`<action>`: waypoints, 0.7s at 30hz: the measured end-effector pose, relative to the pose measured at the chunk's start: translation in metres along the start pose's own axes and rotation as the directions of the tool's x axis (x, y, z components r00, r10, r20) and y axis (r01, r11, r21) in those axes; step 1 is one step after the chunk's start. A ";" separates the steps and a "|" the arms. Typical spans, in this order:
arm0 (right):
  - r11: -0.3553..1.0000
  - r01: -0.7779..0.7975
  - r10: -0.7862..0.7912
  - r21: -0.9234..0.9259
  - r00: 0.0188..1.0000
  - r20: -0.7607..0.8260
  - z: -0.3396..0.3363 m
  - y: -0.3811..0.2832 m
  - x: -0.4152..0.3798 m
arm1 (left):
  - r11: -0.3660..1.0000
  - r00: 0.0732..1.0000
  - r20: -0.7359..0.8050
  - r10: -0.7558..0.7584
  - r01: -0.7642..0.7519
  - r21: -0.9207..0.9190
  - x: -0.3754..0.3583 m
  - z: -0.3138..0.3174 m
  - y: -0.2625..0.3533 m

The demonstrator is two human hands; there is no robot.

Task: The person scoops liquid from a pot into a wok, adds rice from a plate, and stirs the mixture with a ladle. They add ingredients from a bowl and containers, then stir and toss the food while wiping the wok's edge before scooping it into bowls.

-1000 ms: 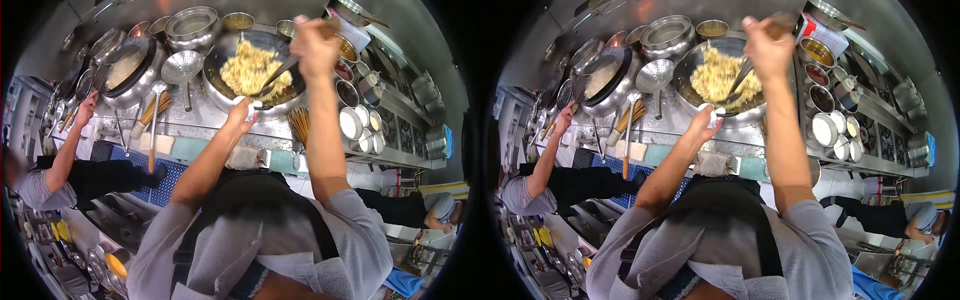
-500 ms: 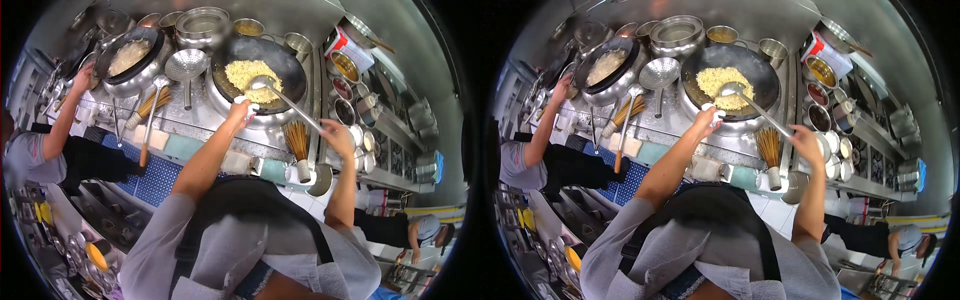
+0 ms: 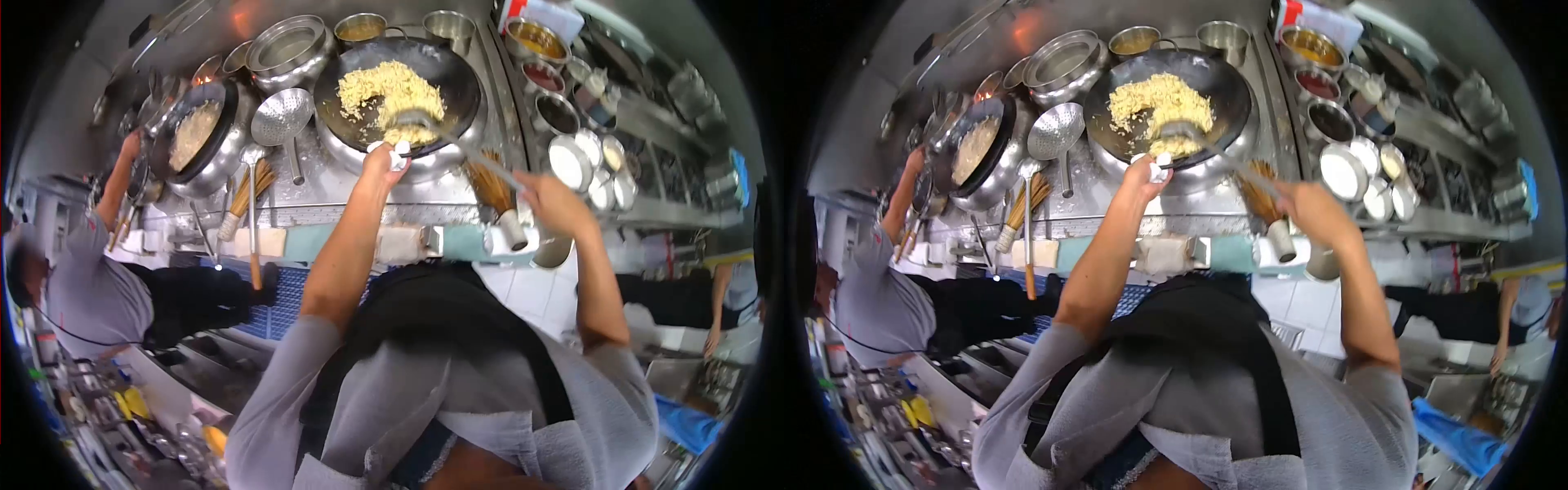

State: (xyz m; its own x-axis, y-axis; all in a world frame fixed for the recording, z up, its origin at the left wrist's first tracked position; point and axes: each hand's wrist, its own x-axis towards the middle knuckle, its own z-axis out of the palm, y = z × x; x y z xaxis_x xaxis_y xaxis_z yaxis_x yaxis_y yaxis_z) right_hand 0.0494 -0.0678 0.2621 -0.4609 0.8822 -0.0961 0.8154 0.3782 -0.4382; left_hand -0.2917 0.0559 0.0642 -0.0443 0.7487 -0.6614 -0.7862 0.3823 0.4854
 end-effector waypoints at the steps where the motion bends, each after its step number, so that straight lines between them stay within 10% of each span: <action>1: 0.997 -0.072 0.072 -0.001 0.997 -0.035 0.007 0.002 0.015 | 0.999 0.999 0.004 0.034 -0.034 -0.023 -0.026 -0.001 -0.001; 6: 0.977 -0.046 0.057 0.210 0.997 -0.045 -0.036 -0.006 -0.007 | 0.990 0.984 0.131 -0.124 0.112 0.090 -0.174 -0.051 -0.009; 7: 0.983 -0.003 0.009 0.182 0.999 -0.033 -0.051 0.003 -0.023 | 0.989 0.997 -0.029 -0.076 0.079 0.123 -0.184 -0.034 0.000; 11: 0.892 -0.381 0.289 0.245 0.895 0.340 -0.092 -0.020 -0.032 | 0.987 0.982 0.107 -0.158 0.153 0.052 -0.092 0.018 0.035; 16: 0.970 0.157 -0.115 0.186 0.969 -0.217 0.067 0.042 0.036 | 0.990 0.986 0.137 0.096 -0.109 0.088 -0.074 -0.043 -0.041; 18: 0.783 -0.269 0.276 0.561 0.958 0.073 0.044 0.002 0.003 | 0.995 0.998 -0.061 0.027 -0.021 0.093 -0.124 -0.072 -0.065; 21: 0.694 -0.086 0.236 0.715 0.965 -0.113 0.043 -0.013 -0.049 | 0.979 1.000 -0.029 -0.008 0.013 0.204 -0.187 -0.069 -0.051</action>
State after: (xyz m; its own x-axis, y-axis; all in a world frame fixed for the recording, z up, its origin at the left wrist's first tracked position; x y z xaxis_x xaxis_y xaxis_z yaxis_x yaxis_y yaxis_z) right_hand 0.0462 -0.1283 0.2346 -0.2131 0.9724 -0.0950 0.3555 -0.0134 -0.9346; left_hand -0.2852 -0.1412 0.1240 -0.0564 0.7297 -0.6815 -0.6444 0.4948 0.5831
